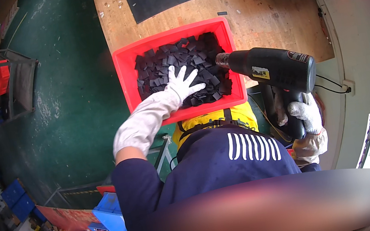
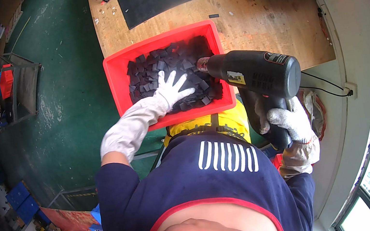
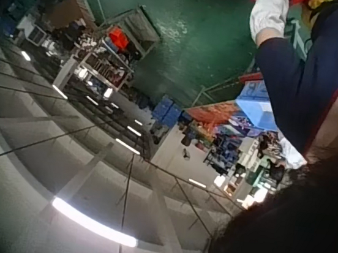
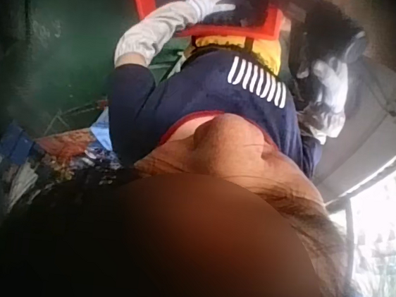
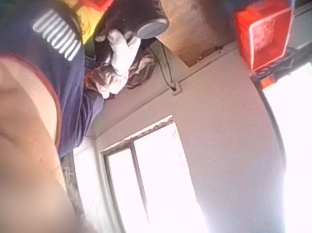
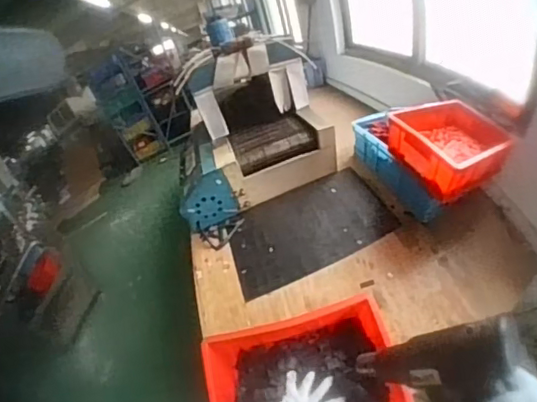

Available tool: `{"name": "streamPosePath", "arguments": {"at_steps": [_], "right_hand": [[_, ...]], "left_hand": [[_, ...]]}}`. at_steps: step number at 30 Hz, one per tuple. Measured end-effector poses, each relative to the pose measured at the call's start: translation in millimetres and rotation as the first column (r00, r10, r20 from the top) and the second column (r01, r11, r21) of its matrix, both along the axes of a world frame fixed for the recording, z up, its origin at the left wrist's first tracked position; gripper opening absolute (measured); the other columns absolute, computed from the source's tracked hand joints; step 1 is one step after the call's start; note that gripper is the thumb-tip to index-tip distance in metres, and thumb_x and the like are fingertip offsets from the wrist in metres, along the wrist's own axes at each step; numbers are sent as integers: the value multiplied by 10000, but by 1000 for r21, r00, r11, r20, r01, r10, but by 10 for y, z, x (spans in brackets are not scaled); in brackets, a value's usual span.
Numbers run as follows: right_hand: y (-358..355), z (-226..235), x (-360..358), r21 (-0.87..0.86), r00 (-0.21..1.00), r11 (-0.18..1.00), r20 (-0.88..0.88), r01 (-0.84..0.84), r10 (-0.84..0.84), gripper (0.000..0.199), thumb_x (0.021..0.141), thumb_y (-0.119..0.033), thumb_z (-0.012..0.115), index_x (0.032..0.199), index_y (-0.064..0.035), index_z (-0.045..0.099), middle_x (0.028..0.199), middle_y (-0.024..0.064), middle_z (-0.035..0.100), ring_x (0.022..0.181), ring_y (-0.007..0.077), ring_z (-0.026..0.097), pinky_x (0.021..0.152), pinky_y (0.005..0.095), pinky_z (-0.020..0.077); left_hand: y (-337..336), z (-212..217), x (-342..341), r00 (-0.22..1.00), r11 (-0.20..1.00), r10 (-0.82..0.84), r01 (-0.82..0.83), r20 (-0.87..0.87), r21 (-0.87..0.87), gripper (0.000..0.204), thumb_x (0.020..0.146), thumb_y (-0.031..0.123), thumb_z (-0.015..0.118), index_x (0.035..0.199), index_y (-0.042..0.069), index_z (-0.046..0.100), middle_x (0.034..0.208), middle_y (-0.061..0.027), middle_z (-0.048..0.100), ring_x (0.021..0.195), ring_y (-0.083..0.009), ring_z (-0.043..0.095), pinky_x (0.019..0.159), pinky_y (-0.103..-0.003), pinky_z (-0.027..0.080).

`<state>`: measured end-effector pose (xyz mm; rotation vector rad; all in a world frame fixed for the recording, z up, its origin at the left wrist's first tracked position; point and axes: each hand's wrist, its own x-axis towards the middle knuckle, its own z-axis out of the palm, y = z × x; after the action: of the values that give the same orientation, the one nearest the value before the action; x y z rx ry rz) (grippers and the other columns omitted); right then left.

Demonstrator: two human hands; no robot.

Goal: The person uses a heat gun to warm black plastic chunks in a red bin while stirring them with a gloved hand. After heating, they carry the bin across the workshop floor to another workstation.

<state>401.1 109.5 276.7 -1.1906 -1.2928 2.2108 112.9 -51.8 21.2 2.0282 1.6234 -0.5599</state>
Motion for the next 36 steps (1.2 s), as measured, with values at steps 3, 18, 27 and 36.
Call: {"name": "streamPosePath", "arguments": {"at_steps": [3, 18, 27, 36], "right_hand": [[-10, -89, 28, 2, 1000, 1000, 8, 0, 0, 798, 716, -310, 816, 1312, 114, 495, 798, 171, 654, 526, 191, 593, 490, 278, 481], [-89, -38, 20, -28, 999, 999, -8, 36, -36, 782, 712, -275, 826, 1314, 105, 502, 826, 167, 657, 538, 185, 602, 493, 278, 493], [13, 9, -80, -161, 985, 973, -80, -166, 155, 788, 704, -179, 858, 1370, 61, 512, 942, 155, 663, 648, 198, 662, 594, 318, 560], [6, -9, -44, -156, 985, 972, -46, -174, 169, 789, 703, -174, 859, 1371, 56, 510, 958, 164, 666, 651, 204, 666, 589, 315, 561]], "left_hand": [[96, -309, -23, 979, 977, 200, -202, 31, 73, 884, 839, 310, 728, 1571, 515, 277, 1719, -92, 131, 1530, -456, 207, 1140, -787, 178], [35, -88, -1011, -395, 304, 609, -685, 688, -662, 1029, 766, 142, 882, 1606, 71, 291, 1412, -89, 608, 1326, -224, 554, 1154, -364, 405], [-742, 560, -1178, 225, 352, 842, -918, 490, -183, 1000, 806, 281, 838, 1622, 219, 262, 1628, -177, 355, 1480, -384, 384, 1208, -474, 352], [-555, 50, -408, 962, 939, 247, -267, -115, -215, 1219, 647, 173, 909, 1581, 543, 218, 1721, -141, 53, 1539, -546, 72, 1161, -755, 183]]}}
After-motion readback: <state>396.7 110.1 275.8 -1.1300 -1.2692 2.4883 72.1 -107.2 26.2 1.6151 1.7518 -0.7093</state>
